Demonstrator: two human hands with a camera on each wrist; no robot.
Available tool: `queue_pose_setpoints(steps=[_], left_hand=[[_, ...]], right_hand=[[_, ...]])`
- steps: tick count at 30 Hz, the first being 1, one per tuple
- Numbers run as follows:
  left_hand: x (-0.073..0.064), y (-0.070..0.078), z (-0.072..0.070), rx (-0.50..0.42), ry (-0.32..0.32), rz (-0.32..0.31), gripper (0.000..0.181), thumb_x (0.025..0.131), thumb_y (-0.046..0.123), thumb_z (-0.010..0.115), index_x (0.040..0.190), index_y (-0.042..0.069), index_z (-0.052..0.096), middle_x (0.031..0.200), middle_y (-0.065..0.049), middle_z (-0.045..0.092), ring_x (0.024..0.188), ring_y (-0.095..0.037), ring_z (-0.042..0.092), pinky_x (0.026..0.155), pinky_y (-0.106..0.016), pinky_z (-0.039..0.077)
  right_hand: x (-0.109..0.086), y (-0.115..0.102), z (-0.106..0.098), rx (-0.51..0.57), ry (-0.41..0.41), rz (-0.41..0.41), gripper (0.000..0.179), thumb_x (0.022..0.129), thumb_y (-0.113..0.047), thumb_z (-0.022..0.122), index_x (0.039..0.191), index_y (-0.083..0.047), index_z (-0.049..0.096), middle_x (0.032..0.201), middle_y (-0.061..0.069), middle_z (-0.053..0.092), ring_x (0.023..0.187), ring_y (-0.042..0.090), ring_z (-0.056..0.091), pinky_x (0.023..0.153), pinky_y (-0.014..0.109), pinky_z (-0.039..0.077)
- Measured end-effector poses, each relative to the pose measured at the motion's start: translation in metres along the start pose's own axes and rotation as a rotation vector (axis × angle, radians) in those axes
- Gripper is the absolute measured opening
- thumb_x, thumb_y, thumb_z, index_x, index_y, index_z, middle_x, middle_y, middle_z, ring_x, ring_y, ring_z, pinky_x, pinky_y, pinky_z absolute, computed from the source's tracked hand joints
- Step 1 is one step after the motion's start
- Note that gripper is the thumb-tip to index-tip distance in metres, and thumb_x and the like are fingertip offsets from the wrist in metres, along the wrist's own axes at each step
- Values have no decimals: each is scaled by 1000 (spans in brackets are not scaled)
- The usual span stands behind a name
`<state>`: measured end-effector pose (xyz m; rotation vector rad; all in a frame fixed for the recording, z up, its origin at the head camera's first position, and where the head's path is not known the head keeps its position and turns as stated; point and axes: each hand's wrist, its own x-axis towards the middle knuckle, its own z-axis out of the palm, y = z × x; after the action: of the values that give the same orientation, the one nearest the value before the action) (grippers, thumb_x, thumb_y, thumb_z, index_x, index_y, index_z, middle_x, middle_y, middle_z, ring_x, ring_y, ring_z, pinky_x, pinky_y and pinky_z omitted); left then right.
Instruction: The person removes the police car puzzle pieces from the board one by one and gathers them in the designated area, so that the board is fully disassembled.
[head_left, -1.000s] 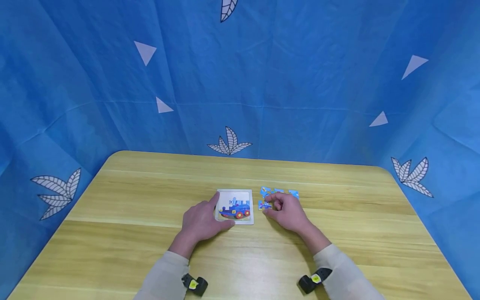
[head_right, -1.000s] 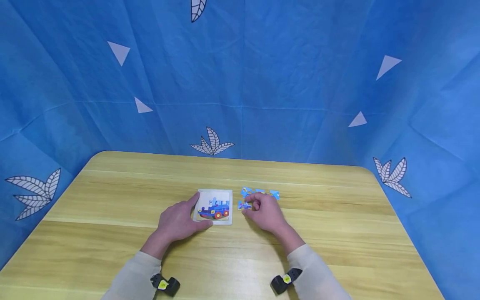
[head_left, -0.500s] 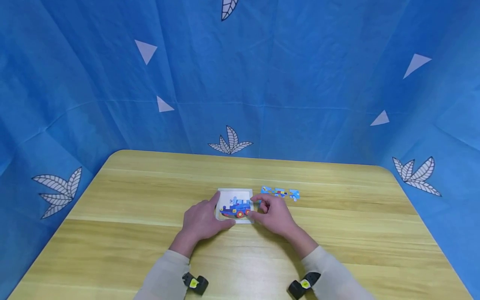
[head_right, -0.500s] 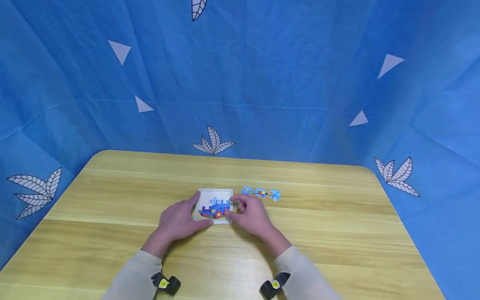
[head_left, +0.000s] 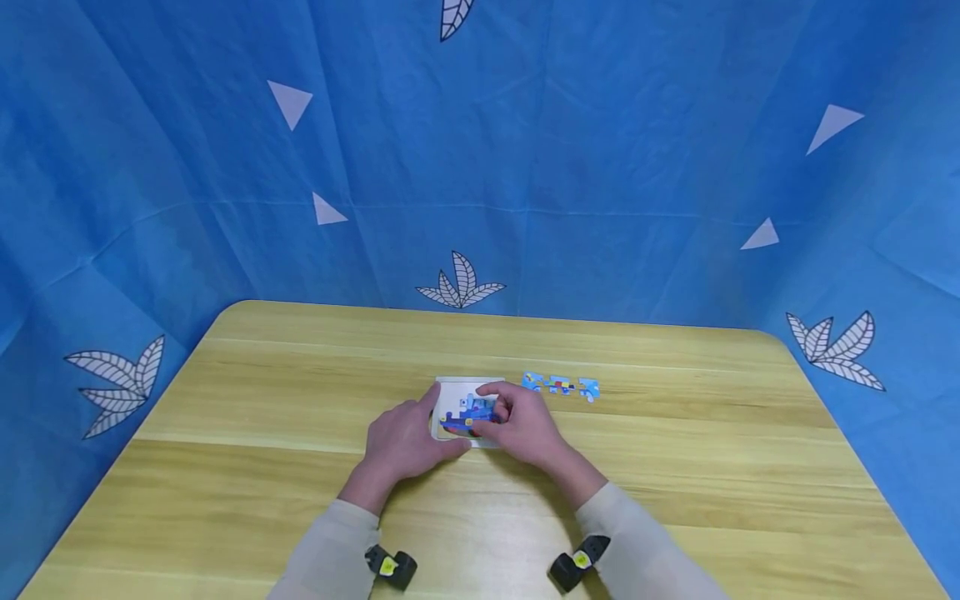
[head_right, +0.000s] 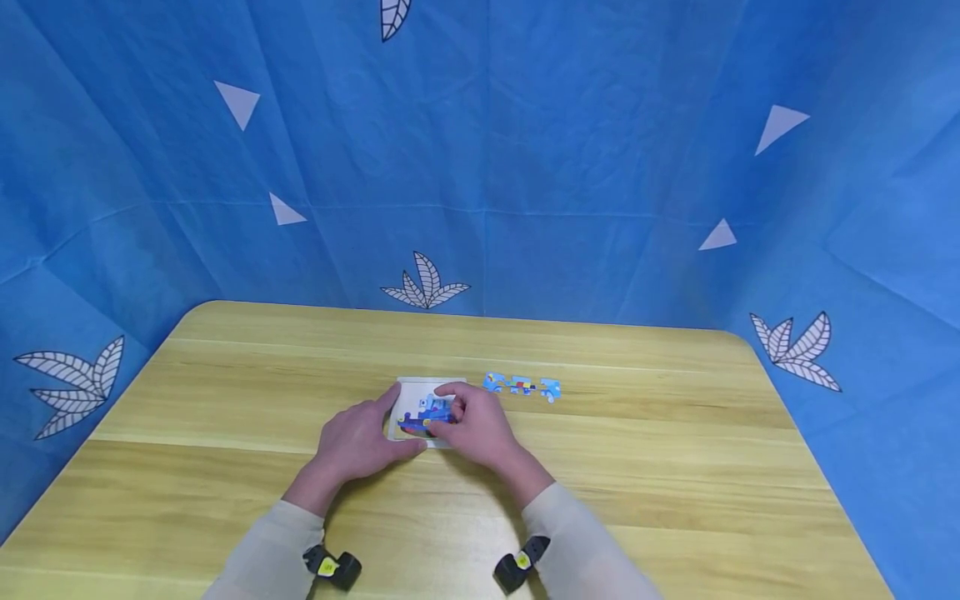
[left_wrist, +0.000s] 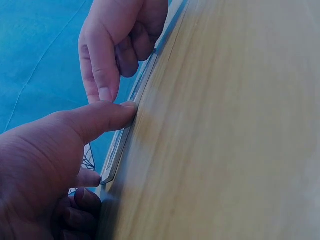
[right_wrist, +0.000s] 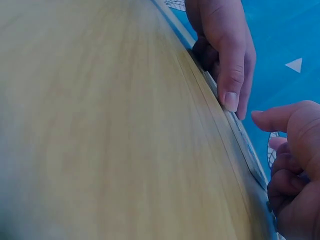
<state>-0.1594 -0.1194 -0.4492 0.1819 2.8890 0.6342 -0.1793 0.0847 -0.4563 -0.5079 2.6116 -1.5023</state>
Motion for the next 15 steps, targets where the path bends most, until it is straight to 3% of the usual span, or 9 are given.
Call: queue_pose_setpoints(steps=[15], left_hand=[[1,1,0,6,-8,-4,105,76,67,73,156,10,36,106,-10,65,77,-20,55,62,-35,42]], right_hand=[[5,1,7,-106,-31,19,44,82,-15,83,121,-2,68,58,-6,40,55,9,39,63,29,39]])
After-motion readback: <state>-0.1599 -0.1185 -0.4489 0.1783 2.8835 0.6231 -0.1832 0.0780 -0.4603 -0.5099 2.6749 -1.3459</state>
